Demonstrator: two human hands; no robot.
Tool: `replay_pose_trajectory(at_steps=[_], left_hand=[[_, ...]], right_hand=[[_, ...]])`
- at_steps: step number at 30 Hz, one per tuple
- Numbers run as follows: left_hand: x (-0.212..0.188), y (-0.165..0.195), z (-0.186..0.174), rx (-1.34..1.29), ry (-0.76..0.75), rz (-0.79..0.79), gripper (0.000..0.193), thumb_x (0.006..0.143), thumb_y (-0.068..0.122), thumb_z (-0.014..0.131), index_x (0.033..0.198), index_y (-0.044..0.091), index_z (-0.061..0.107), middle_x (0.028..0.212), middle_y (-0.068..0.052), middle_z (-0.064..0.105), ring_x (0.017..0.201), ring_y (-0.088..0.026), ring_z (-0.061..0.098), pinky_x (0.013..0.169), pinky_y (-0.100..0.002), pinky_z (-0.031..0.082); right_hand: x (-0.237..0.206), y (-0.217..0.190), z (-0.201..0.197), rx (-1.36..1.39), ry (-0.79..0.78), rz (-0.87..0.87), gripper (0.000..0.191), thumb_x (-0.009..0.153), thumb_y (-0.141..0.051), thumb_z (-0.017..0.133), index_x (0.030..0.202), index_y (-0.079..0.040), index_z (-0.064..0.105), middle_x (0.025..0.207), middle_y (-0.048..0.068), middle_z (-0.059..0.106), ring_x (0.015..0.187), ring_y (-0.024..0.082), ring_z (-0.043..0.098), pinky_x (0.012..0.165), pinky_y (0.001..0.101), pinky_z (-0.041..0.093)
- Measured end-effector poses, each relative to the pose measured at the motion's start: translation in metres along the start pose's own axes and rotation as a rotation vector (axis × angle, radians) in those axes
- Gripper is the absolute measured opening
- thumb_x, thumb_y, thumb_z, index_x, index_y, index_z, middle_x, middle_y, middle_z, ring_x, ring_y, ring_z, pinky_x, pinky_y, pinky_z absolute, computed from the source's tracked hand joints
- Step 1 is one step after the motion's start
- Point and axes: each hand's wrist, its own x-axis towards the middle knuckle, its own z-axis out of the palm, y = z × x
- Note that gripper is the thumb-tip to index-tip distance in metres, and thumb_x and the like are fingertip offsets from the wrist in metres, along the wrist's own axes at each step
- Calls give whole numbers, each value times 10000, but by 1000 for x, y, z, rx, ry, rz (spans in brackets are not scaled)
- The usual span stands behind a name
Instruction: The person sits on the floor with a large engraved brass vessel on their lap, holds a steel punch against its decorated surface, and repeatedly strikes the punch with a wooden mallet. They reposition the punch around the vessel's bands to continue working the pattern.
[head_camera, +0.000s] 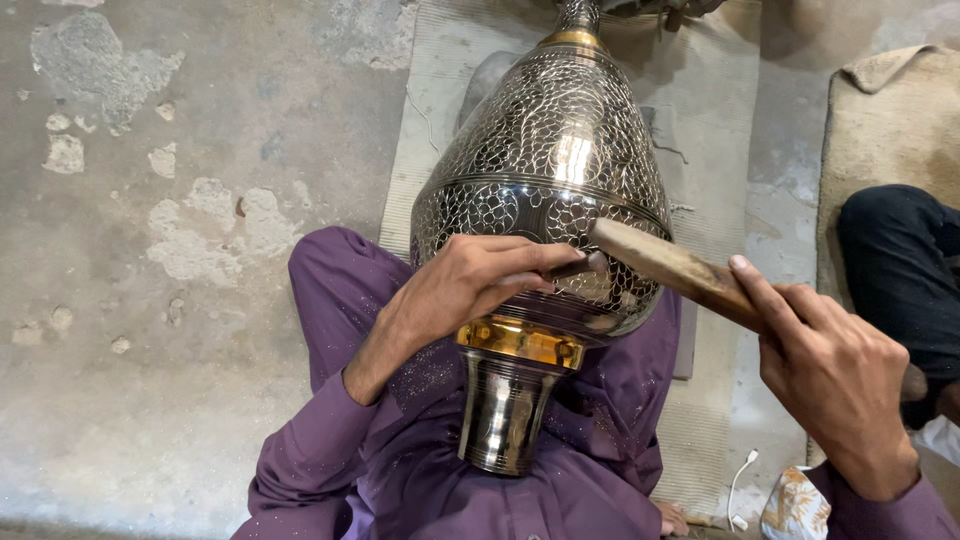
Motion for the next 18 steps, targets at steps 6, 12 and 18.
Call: replay_pose_trajectory(at_steps=[6,12,18], left_hand=[[-3,1,1,26,-57,-103,455,960,146,667,1396,261,612,1146,9,783,902,-123,787,877,-332,685],[-4,2,3,94,5,-11,425,982,176,674,1393,269,621,1201,-22,773,969,-166,781,878,-334,676],[-2,8,0,59,-37,-150,438,971,175,700,1399,239,626,1093,-6,784,868,-157,783,834,-322,686]], right_hand=[[-6,5,-5,111,226,14,666,912,-121,773,1527,-272,569,993,-6,712,756,147,686,667,269,546],[-4,6,-29,339,286,-37,591,896,11,755,1445,-111,571,1062,83,689,854,240,701,754,369,565],[10,-1,-47,298,256,-140,641,795,97,749,1396,-71,603,1074,164,720,881,319,715,777,444,593]])
